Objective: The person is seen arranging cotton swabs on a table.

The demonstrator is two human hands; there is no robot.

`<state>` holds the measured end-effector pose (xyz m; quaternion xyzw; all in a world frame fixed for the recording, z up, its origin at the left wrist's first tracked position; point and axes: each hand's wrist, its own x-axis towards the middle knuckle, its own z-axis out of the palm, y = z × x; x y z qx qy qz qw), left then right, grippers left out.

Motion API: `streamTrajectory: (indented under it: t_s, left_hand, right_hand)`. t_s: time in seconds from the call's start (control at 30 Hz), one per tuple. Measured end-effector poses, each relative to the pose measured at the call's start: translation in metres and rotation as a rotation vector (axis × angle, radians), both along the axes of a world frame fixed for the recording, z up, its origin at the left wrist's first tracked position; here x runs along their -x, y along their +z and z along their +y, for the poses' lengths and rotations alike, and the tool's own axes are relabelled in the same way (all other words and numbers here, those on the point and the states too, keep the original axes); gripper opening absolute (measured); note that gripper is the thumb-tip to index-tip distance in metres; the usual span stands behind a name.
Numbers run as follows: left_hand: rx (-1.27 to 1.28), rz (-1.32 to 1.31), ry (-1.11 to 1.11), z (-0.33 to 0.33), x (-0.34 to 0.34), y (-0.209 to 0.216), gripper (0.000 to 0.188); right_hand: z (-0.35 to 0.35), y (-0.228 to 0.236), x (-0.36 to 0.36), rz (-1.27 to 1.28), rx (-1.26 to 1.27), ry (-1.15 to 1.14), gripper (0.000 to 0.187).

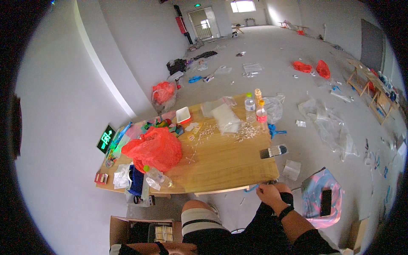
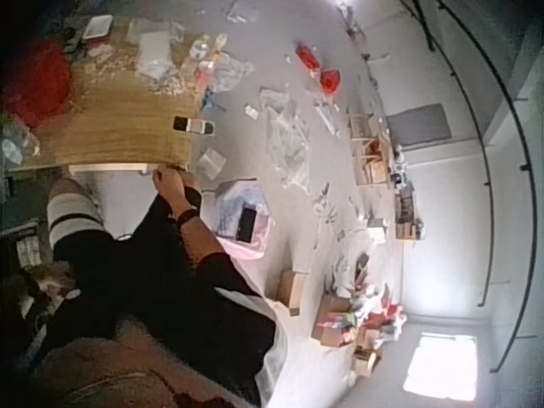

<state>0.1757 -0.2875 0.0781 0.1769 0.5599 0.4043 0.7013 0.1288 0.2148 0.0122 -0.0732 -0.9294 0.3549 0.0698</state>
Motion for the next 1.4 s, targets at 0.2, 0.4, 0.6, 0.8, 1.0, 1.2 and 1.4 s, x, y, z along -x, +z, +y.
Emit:
streamTrajectory:
  t_s: [0.2, 0.4, 0.6, 0.8, 1.0, 1.2, 1.4]
  left_hand:
    - [-0.009, -0.012, -0.008, 0.01, 0.003, 0.021, 0.036]
    - [0.15, 0.129, -0.252, -0.006, -0.002, -0.049, 0.04]
    - [0.164, 0.069, -0.268, 0.0, 0.0, -0.044, 0.04]
    - [0.144, 0.14, -0.315, 0.007, 0.002, -0.036, 0.041]
    - [0.139, 0.124, -0.304, 0.004, 0.001, -0.041, 0.04]
    - [0.227, 0.157, -0.267, 0.01, -0.003, -0.026, 0.04]
    - [0.195, 0.152, -0.282, 0.013, 0.001, -0.02, 0.04]
  right_hand:
    - [-0.001, 0.006, -0.001, -0.006, -0.037, -0.011, 0.028]
    - [-0.008, 0.015, 0.005, -0.11, -0.033, -0.017, 0.03]
    - [0.001, -0.001, 0.001, -0.012, -0.044, 0.007, 0.03]
    - [-0.003, 0.005, 0.001, -0.054, -0.033, -0.018, 0.03]
    - [-0.002, 0.0, 0.001, -0.056, -0.036, -0.02, 0.028]
    - [-0.002, 0.008, 0.001, -0.064, -0.019, -0.005, 0.032]
    - [-0.006, 0.016, 0.001, -0.063, -0.001, 0.001, 0.033]
